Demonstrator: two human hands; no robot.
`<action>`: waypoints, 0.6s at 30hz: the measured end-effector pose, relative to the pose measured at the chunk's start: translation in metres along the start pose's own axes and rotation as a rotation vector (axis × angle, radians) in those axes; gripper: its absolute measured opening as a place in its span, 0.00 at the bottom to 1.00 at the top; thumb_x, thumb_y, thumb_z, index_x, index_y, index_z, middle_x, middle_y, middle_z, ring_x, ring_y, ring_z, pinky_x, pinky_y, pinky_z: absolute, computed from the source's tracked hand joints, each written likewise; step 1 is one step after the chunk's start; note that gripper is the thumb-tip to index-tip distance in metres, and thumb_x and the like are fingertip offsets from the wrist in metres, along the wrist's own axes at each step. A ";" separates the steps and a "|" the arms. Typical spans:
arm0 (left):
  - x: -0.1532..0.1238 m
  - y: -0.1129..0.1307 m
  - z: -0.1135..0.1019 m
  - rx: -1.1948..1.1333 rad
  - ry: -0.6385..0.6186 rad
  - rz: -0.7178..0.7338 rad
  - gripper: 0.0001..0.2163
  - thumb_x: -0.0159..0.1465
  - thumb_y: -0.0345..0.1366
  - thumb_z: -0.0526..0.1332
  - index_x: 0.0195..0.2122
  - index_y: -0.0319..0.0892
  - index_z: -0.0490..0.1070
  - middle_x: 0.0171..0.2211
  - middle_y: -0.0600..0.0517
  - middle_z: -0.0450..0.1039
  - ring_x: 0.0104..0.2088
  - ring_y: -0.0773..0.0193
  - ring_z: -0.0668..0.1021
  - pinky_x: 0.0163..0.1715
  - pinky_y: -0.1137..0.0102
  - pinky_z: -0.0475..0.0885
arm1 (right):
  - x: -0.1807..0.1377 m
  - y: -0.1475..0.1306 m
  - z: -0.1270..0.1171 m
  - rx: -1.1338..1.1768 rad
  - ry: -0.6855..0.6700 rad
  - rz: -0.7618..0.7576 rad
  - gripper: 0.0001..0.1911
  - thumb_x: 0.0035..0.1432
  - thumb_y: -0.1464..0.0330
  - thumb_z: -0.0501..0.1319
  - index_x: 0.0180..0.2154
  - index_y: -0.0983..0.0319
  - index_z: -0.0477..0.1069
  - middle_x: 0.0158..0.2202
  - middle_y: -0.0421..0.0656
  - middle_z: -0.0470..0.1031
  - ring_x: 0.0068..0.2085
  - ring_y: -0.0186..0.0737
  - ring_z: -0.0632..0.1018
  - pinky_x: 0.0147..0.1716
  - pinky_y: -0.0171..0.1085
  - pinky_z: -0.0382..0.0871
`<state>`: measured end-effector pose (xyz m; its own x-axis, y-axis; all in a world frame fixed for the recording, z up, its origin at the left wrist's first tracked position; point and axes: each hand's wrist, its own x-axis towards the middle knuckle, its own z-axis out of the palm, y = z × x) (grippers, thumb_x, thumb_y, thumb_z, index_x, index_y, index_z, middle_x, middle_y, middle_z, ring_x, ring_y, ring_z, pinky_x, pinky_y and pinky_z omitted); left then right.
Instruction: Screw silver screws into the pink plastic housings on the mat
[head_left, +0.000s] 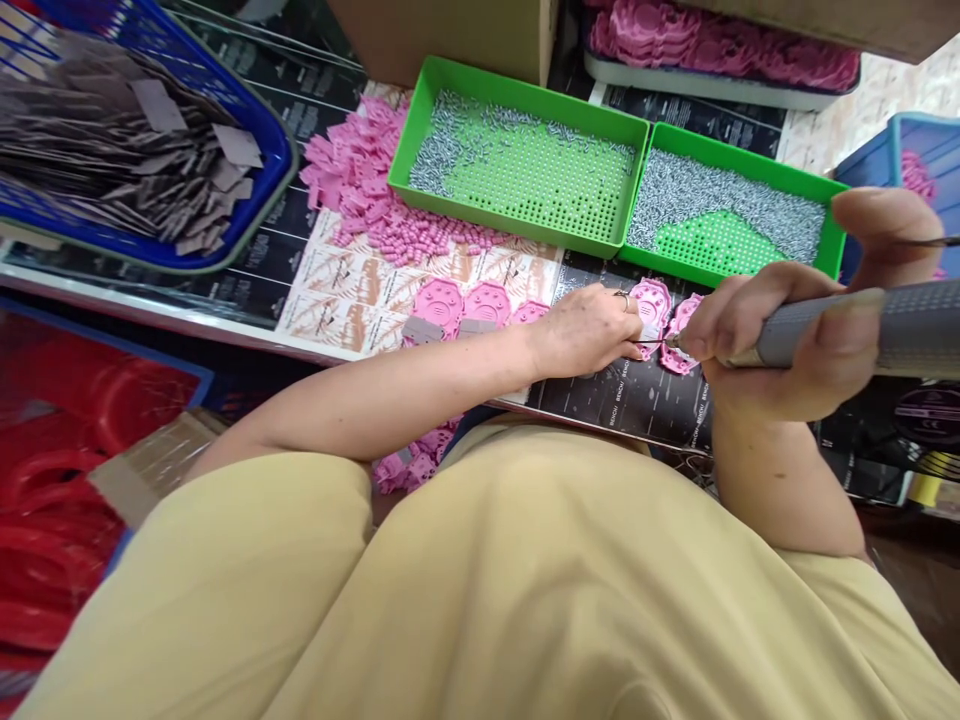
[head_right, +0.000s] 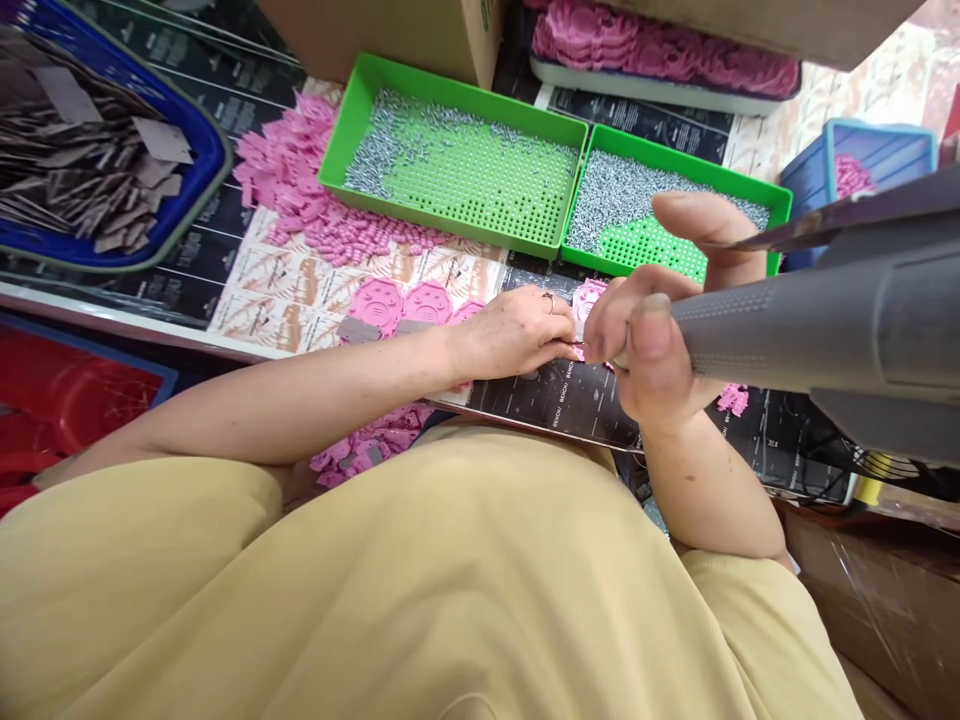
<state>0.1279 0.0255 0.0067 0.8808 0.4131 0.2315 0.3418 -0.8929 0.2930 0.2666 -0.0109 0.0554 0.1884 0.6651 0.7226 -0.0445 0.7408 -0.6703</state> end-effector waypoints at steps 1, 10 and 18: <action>0.000 0.000 -0.001 0.002 -0.007 -0.007 0.10 0.69 0.40 0.63 0.35 0.39 0.79 0.38 0.48 0.80 0.37 0.61 0.80 0.37 0.67 0.67 | -0.001 0.002 0.000 0.005 -0.006 0.003 0.16 0.60 0.52 0.63 0.49 0.46 0.72 0.14 0.28 0.51 0.09 0.26 0.52 0.07 0.30 0.54; -0.016 -0.008 -0.020 0.039 0.067 -0.093 0.12 0.73 0.38 0.57 0.38 0.41 0.78 0.39 0.50 0.82 0.38 0.61 0.81 0.37 0.65 0.71 | 0.000 0.019 0.001 -0.128 0.115 0.061 0.15 0.61 0.54 0.63 0.47 0.49 0.67 0.25 0.34 0.65 0.13 0.24 0.56 0.11 0.32 0.54; -0.023 0.033 0.009 0.239 0.062 0.187 0.15 0.73 0.27 0.49 0.38 0.37 0.77 0.56 0.44 0.76 0.58 0.58 0.76 0.52 0.63 0.70 | 0.001 0.042 -0.007 -0.164 0.072 0.221 0.24 0.60 0.45 0.59 0.51 0.49 0.57 0.23 0.34 0.62 0.16 0.29 0.60 0.17 0.37 0.60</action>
<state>0.1214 -0.0149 0.0028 0.9166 0.2412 0.3188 0.2496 -0.9682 0.0150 0.2721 0.0199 0.0267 0.2612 0.7959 0.5462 0.0661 0.5498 -0.8327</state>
